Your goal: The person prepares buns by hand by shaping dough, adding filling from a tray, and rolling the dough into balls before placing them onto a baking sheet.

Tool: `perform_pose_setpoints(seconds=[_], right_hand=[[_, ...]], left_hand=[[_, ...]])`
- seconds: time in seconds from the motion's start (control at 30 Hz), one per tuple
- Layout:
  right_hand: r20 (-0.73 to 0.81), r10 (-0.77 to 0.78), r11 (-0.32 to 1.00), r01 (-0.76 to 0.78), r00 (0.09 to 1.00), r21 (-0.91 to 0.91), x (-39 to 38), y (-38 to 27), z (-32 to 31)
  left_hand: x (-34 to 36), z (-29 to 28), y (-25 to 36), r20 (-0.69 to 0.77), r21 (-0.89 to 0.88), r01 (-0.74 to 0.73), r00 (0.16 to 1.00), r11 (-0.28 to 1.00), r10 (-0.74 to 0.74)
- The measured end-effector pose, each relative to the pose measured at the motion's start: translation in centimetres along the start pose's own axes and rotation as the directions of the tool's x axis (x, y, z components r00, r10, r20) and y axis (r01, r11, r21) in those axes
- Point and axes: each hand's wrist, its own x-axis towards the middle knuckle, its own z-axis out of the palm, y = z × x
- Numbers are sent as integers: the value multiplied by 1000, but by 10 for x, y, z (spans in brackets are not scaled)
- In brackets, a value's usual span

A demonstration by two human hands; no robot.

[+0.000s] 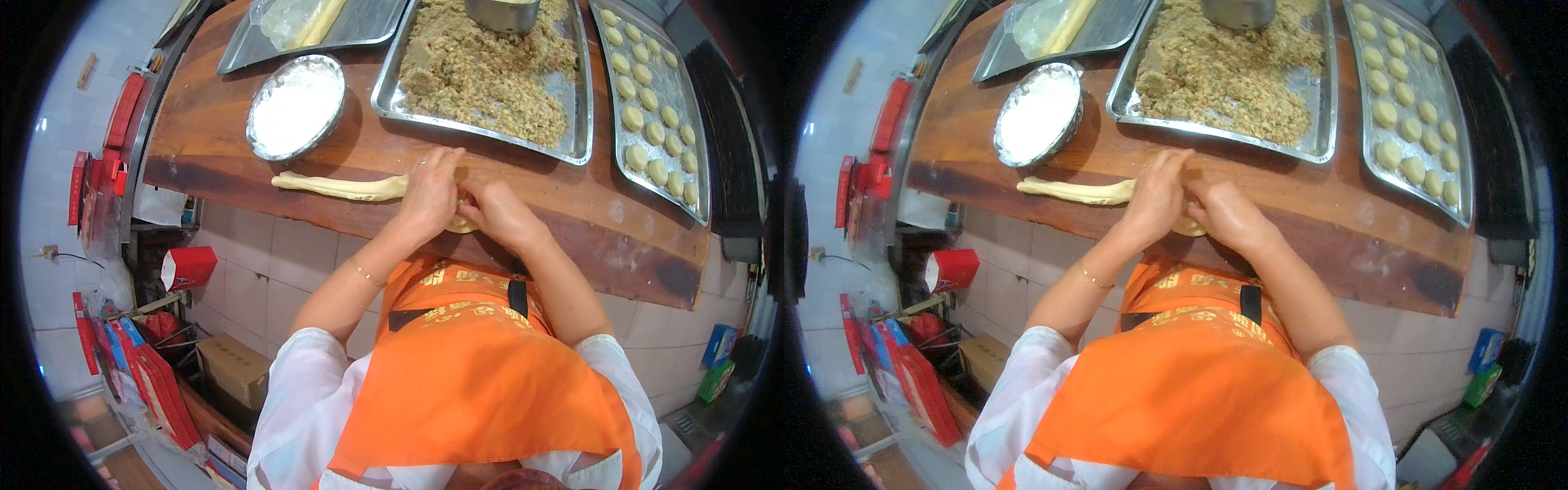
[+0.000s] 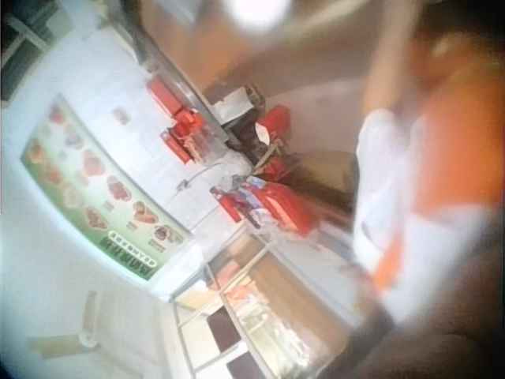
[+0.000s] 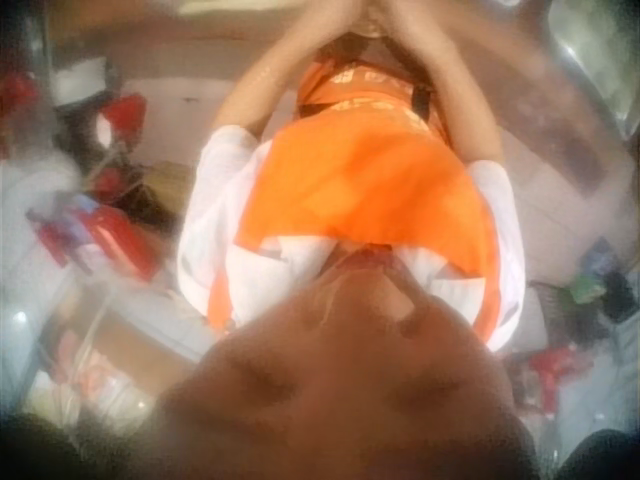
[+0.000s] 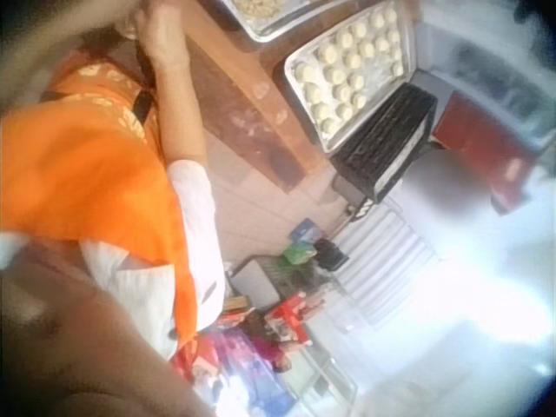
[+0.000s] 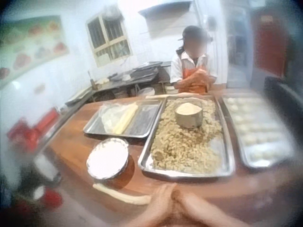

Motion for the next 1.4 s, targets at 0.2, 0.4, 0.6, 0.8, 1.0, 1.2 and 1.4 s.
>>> perform_pose_setpoints(seconds=[0.2,0.4,0.6,0.8,1.0,1.2,1.4], right_hand=[[-322,199,977,-159,926,145,-31,17,-41],[-482,349,918,-191,804,347,-68,31,-55],[-542,370,869,-76,755,488,-66,28,-55],[-479,301,912,-103,824,397,-76,16,-63],[-525,200,952,-36,827,305,-67,29,-67],[-398,81,954,-187,914,-235,-6,63,-121],[-53,389,724,-341,920,-600,55,106,-135]], left_hand=[[32,34,13,77,75,-293,955,953,287],[33,45,18,303,254,-445,880,859,366],[43,45,25,383,336,-416,880,845,281],[35,33,47,314,284,-398,898,872,307],[22,41,39,341,241,-355,902,903,263],[7,32,30,209,75,-199,961,977,179],[-39,29,18,130,241,-135,986,961,106]])
